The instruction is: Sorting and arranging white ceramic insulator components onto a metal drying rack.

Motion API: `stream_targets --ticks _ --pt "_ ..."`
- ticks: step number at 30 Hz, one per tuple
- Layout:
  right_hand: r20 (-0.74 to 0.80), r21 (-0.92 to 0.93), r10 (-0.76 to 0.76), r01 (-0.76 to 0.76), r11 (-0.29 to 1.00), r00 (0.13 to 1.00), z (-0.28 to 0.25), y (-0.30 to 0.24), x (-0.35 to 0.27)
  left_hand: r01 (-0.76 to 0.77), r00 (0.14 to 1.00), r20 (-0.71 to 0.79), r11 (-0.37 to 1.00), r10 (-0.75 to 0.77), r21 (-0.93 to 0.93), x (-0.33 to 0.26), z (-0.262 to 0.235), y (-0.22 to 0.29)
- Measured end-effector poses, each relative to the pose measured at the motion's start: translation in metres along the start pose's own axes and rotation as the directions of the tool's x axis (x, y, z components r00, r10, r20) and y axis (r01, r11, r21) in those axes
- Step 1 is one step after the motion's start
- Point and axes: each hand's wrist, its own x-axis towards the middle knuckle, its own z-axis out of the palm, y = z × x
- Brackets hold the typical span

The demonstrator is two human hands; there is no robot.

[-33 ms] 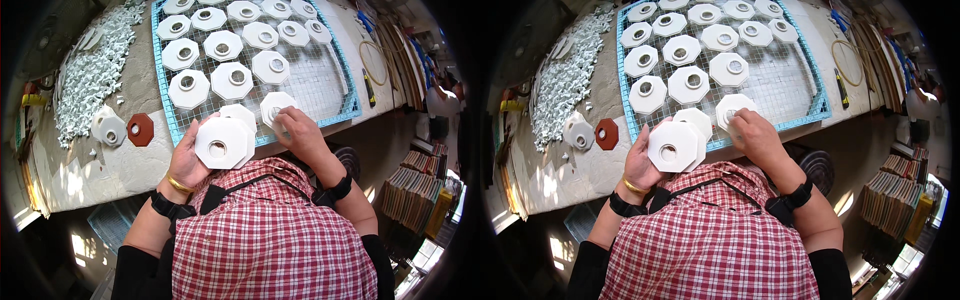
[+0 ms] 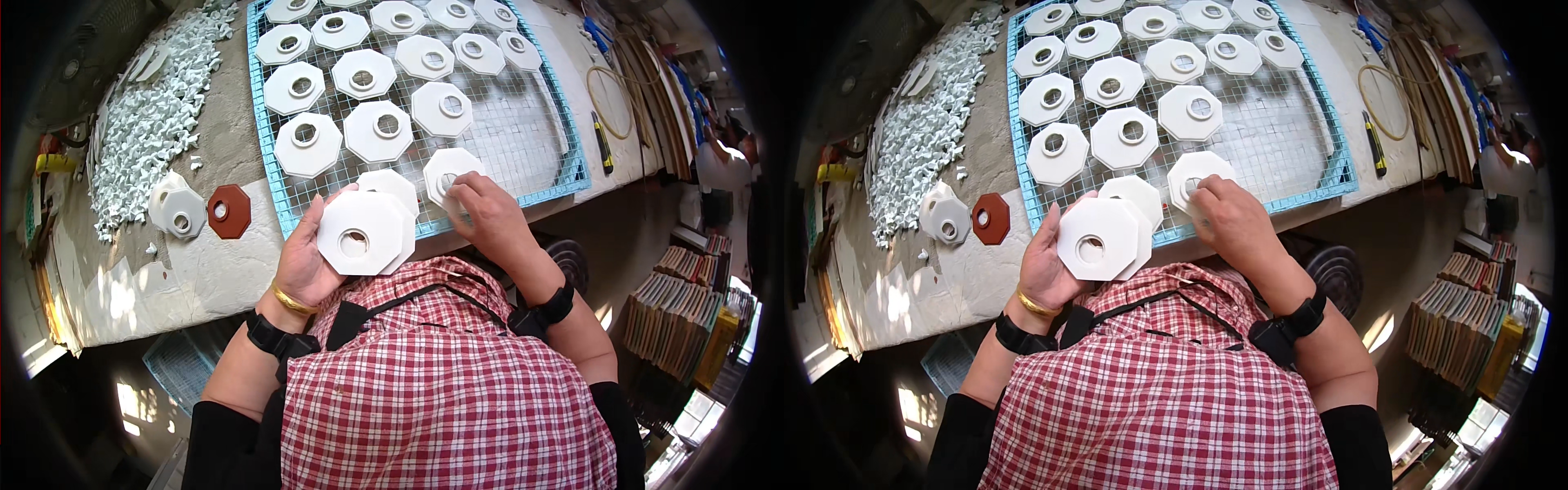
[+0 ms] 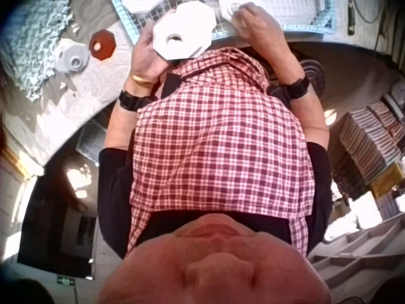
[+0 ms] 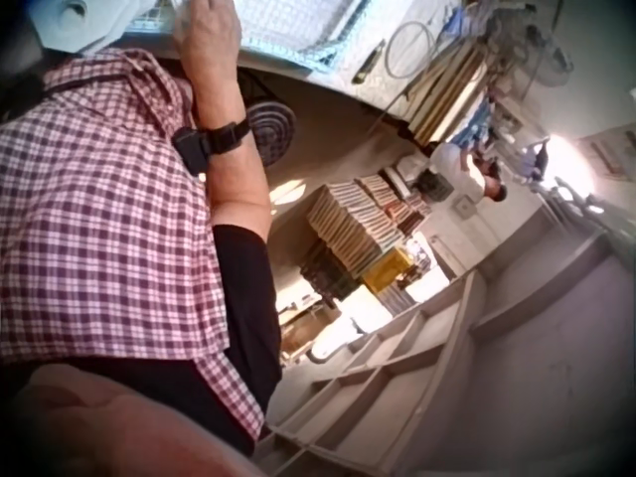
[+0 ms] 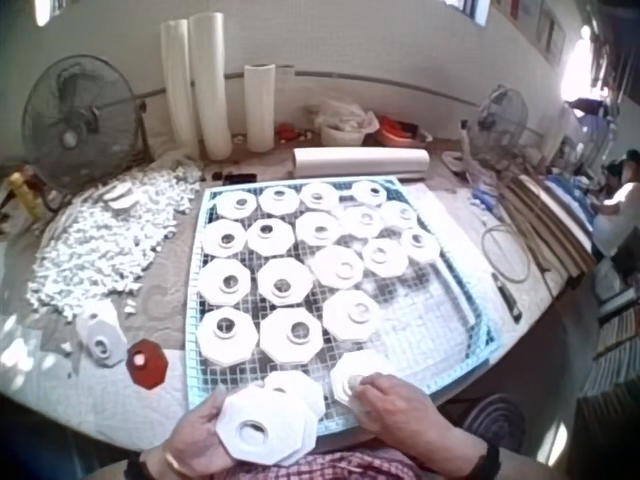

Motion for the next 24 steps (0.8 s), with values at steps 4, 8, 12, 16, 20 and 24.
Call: stream_targets --ticks 4,8,12,16,20,24 --pt "0.017 -0.039 -0.041 0.042 0.998 0.999 0.006 -0.002 0.007 0.004 0.999 -0.037 0.999 -0.005 -0.043 -0.004 -0.007 0.0" --pt "0.056 -0.059 -0.032 0.035 0.998 0.998 0.013 -0.005 0.009 0.002 1.0 -0.008 0.998 -0.002 -0.07 -0.006 -0.012 0.001" --pt "0.067 -0.02 0.062 -0.06 0.998 0.996 0.01 -0.023 0.014 0.01 1.0 0.002 0.995 -0.01 -0.097 -0.01 -0.018 0.004" --pt "0.117 0.265 0.113 -0.141 0.954 0.987 -0.01 -0.055 0.029 0.004 0.999 0.037 0.997 -0.001 -0.078 -0.012 -0.013 0.008" --pt "0.299 0.487 -0.156 -0.01 0.873 0.941 -0.014 -0.086 0.04 0.034 0.996 0.085 0.991 -0.023 -0.129 -0.007 -0.004 0.008" --pt "0.285 0.343 -0.223 0.118 0.932 0.932 -0.002 -0.087 0.043 0.064 0.994 0.092 0.989 -0.052 -0.135 0.001 0.007 0.008"
